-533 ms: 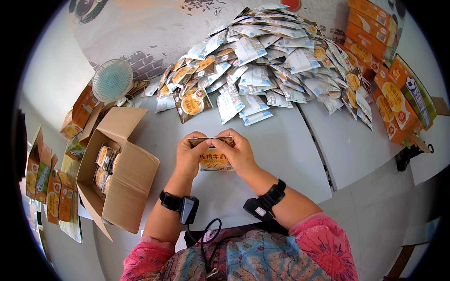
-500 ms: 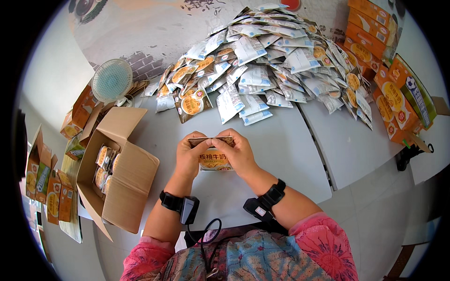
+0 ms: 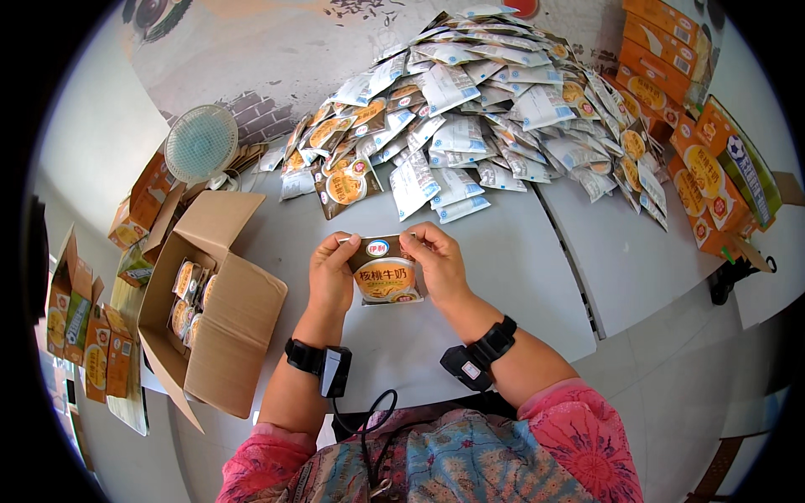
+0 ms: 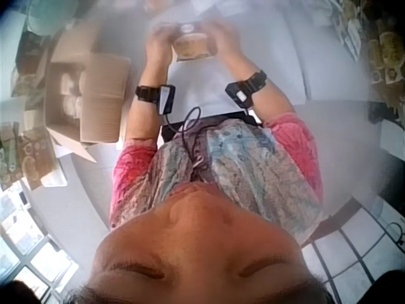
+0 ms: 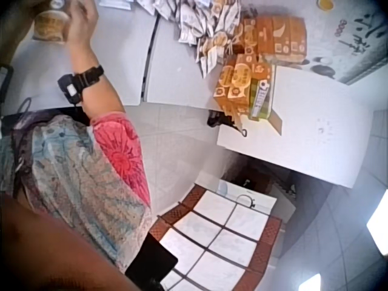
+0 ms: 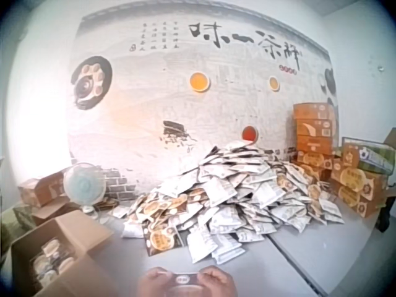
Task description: The person sorts food packets from a large pile on a desk and places them into a cardboard box.
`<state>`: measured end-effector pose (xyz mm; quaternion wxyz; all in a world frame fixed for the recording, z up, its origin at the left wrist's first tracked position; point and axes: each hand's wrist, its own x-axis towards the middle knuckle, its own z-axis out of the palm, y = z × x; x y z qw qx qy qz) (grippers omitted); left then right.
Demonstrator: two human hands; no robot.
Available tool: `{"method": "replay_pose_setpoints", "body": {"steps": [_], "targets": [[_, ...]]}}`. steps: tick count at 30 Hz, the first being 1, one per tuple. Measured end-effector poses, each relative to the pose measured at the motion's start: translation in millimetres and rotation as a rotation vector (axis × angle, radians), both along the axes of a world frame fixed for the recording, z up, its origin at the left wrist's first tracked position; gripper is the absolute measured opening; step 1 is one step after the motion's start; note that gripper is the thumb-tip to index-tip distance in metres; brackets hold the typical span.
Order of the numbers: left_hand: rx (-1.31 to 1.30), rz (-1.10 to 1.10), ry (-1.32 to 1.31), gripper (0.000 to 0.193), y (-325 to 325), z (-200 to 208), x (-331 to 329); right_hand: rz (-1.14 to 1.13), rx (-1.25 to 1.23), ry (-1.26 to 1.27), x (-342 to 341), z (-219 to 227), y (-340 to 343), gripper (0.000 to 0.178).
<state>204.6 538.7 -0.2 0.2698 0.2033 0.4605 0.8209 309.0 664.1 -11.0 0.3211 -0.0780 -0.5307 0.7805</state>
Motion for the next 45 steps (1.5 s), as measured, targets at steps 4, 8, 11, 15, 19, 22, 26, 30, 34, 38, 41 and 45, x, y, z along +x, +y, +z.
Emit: {"method": "replay_pose_setpoints", "body": {"steps": [4,8,11,15,19,22,26,30,34,38,41,45], "targets": [[0.012,0.030,0.031,0.011,-2,-3,-6,-0.006,-0.001,0.013,-1,-3,0,0.011],[0.011,0.056,0.045,0.012,-1,-3,-7,-0.011,-0.035,-0.003,-1,-4,1,0.011],[0.015,0.066,0.042,0.013,0,-3,-8,-0.011,-0.037,-0.002,-1,-3,2,0.011],[-0.029,0.093,0.087,0.007,-4,-6,-12,-0.028,0.019,-0.028,-1,-1,1,0.012],[-0.208,0.425,0.453,0.004,-18,20,-3,-0.013,0.037,-0.080,-1,0,-4,0.013],[-0.312,0.734,1.291,0.013,-26,89,30,-0.042,0.067,-0.076,-1,-3,4,0.013],[-0.336,0.459,1.723,0.014,-49,177,98,-0.065,0.014,-0.087,3,-6,13,0.018],[-0.153,0.488,1.876,0.012,-60,205,138,-0.032,0.018,-0.090,0,-1,6,0.018],[-0.083,0.529,1.917,0.010,-62,201,158,0.030,-0.016,-0.066,-5,-3,-3,0.019],[0.048,0.517,1.911,0.009,-59,195,158,-0.021,0.013,-0.095,1,-8,5,0.019],[0.067,0.541,1.916,0.008,-56,194,163,-0.026,0.012,-0.074,-1,-3,3,0.019],[0.096,0.565,1.917,0.008,-55,194,165,-0.021,0.018,-0.061,-1,-3,4,0.018]]}}
